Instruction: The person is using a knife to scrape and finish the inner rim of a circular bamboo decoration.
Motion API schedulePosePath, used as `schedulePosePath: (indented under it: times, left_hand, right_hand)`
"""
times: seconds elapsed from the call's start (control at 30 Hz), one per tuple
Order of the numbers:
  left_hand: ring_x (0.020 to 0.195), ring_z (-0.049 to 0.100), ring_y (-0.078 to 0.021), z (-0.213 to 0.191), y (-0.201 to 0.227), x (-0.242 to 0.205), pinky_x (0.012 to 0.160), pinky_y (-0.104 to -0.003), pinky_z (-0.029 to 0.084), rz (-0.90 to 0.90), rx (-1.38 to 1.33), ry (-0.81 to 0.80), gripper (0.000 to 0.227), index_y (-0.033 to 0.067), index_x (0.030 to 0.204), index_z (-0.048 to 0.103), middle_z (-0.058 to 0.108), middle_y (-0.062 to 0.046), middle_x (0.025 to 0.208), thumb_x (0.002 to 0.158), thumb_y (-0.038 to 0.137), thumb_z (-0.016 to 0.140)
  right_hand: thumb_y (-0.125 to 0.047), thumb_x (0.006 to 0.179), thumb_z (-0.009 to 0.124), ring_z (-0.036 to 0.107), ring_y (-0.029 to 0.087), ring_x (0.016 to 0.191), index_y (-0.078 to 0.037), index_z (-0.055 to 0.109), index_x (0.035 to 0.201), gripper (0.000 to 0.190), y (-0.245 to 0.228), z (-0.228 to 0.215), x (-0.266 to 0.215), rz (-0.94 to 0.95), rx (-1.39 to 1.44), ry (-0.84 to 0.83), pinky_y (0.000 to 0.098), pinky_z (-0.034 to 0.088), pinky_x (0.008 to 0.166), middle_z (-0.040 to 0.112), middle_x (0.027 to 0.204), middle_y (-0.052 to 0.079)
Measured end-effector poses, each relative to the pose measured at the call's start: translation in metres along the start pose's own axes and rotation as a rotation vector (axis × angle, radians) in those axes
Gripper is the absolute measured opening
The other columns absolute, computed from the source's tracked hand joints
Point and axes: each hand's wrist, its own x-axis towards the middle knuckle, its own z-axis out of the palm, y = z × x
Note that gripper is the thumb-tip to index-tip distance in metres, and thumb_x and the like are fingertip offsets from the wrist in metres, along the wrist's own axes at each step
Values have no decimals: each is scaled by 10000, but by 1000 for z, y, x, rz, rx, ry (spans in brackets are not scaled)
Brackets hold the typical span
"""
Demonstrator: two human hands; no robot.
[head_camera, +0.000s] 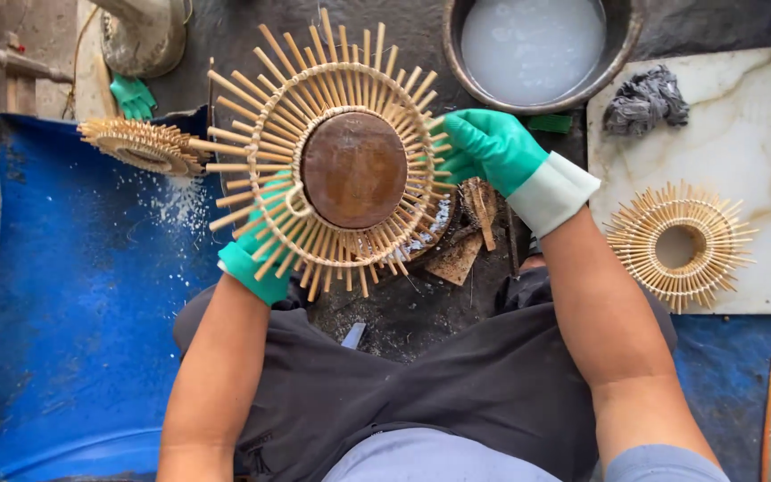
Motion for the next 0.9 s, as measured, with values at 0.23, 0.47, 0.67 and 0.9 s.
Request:
schedulePosePath:
  times: [0.23,0.47,0.67,0.9]
  left_hand:
    - [1037,748,-278,-10,19,-39,868,-420,649,-470,-824,36,581,58,1316,594,713,-139,1216,972,492,420]
    - [834,709,-257,17,-2,-39,745,-410,606,-597,209,-251,441,-7,1144,658,715,-153,986,968,397,645]
    - [930,688,-435,9,0,-35,860,-535,541,-352,944,-421,434,5,1020,752,702,-246,966,960,433,716]
    - [1045,631,-476,29,-23,-33,849,-543,532,234,736,-205,603,-48,1281,606,646,-295,1172,875,368,767]
  right_hand:
    - [-251,986,677,729,179,663,0,703,1065,265,45,-17,12,186,-224,183,323,610,560,764,872,91]
    - [-193,1039,689,722,177,760,22,670,1172,253,67,-27,19,128,-417,308,312,621,646,734,957,112]
    - [-205,1097,659,763,167,927,17,632,1283,291,37,-46,17,-190,-303,401,304,667,784,756,1114,109]
    - [-303,1094,648,719,109,741,6,681,1130,313,35,-45,1,-19,-768,598,238,588,613,745,919,75]
